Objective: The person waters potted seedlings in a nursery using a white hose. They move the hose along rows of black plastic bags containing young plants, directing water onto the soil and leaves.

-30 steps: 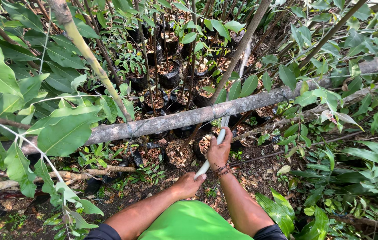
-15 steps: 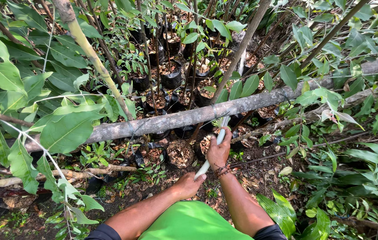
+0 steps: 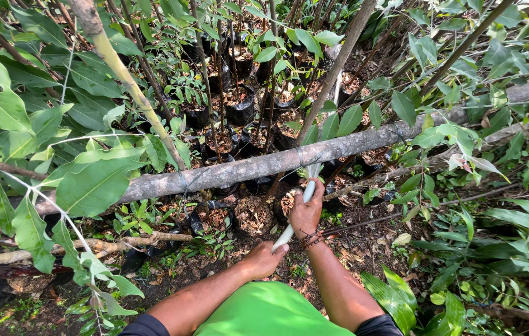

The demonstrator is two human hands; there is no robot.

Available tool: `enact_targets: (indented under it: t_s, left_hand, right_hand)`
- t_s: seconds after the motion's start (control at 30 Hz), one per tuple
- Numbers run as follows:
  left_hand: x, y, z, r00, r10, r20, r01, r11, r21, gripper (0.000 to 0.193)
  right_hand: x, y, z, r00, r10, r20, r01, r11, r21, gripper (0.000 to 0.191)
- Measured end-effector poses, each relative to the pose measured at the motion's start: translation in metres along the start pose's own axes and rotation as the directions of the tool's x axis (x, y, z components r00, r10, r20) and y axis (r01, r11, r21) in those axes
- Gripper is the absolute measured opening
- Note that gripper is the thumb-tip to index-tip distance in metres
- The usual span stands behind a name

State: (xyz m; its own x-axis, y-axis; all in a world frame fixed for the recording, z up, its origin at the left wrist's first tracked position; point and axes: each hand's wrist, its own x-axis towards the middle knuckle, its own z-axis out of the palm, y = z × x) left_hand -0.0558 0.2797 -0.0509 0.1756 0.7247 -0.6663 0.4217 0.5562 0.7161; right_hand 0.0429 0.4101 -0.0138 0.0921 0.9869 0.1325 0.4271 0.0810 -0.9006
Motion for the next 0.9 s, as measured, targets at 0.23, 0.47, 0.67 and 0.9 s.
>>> enact_targets:
  t_s: [0.23, 0.47, 0.67, 0.9]
  left_hand:
    - [0.0028, -0.0029, 0.0007, 1.000, -0.015, -0.001, 0.015, 1.000, -0.022, 0.062]
    - [0.0021, -0.0027, 0.0011, 1.000, -0.008, -0.014, 0.008, 1.000, -0.013, 0.059]
    - [0.0034, -0.0022, 0.0030, 1.000, -0.022, -0.017, 0.022, 1.000, 0.000, 0.059]
    - [0.0060, -0.0051, 0.0060, 0.999, 0.004, -0.034, -0.003, 1.000, 0.007, 0.060]
  right_hand:
    - [0.0010, 0.0061, 0.0035, 1.000, 0.011, 0.003, -0.011, 1.000, 0.019, 0.054]
    - [0.0008, 0.0090, 0.0033, 0.998, -0.059, -0.018, 0.059, 0.998, -0.001, 0.056]
    - [0.0006, 0.0026, 0.0008, 0.998, 0.062, 0.009, -0.061, 0.998, -0.027, 0.055]
    - [-0.0022, 0.0031, -0.0016, 0.998, 0.068, 0.009, -0.068, 0.998, 0.016, 0.055]
